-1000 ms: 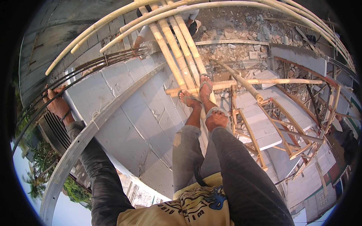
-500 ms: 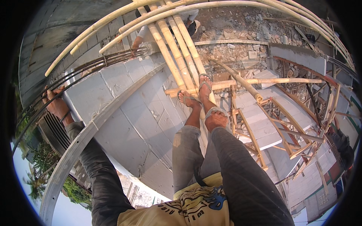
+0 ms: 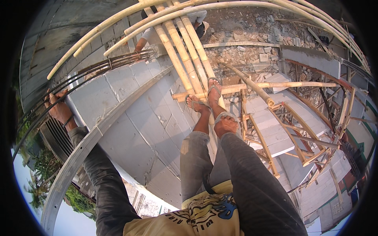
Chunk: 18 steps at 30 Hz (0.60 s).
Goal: The person secures rebar and structural components to a concrete wall and bamboo framework using wire and a metal profile, working at height on an active construction site.
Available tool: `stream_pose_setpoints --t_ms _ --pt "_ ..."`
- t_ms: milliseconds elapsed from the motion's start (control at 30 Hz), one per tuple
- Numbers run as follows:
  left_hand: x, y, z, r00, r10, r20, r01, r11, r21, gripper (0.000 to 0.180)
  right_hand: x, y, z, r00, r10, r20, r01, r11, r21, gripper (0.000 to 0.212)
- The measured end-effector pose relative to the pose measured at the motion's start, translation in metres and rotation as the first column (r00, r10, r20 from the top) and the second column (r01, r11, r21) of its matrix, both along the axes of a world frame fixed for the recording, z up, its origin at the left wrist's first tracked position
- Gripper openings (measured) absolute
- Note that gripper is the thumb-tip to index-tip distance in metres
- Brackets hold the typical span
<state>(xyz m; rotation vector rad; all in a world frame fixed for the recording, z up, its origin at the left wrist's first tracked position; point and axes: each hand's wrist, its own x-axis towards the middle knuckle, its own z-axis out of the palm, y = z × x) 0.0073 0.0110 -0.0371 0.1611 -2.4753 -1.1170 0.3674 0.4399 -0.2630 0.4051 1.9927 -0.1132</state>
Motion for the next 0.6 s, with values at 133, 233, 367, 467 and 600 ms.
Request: stream_pose_setpoints --t_ms 133,233,367,467,600 --pt "0.0 -0.006 -0.002 1.0 -0.023 -0.006 0.022 0.988 -0.152 0.031 0.0 0.0 0.0 1.0 -0.008 -0.004 0.008 1.0 -0.002 0.04" --pt "-0.002 -0.006 -0.008 1.0 -0.025 -0.007 0.024 0.983 -0.181 0.031 0.002 0.001 -0.003 1.0 -0.008 -0.011 0.008 1.0 0.015 0.041" --pt "0.001 -0.008 -0.001 1.0 -0.003 0.001 0.003 0.99 -0.143 0.032 -0.001 -0.002 0.001 1.0 -0.004 -0.019 0.004 1.0 0.005 0.041" --pt "0.001 -0.01 -0.002 0.999 -0.033 0.029 0.037 0.987 -0.159 0.033 -0.001 -0.002 0.001 1.0 0.0 -0.02 0.0 1.0 0.011 0.041" --pt "0.0 -0.002 -0.002 0.999 -0.011 0.048 0.012 1.0 -0.027 0.034 -0.002 -0.001 0.003 1.0 0.015 -0.016 -0.015 1.0 0.002 0.041"
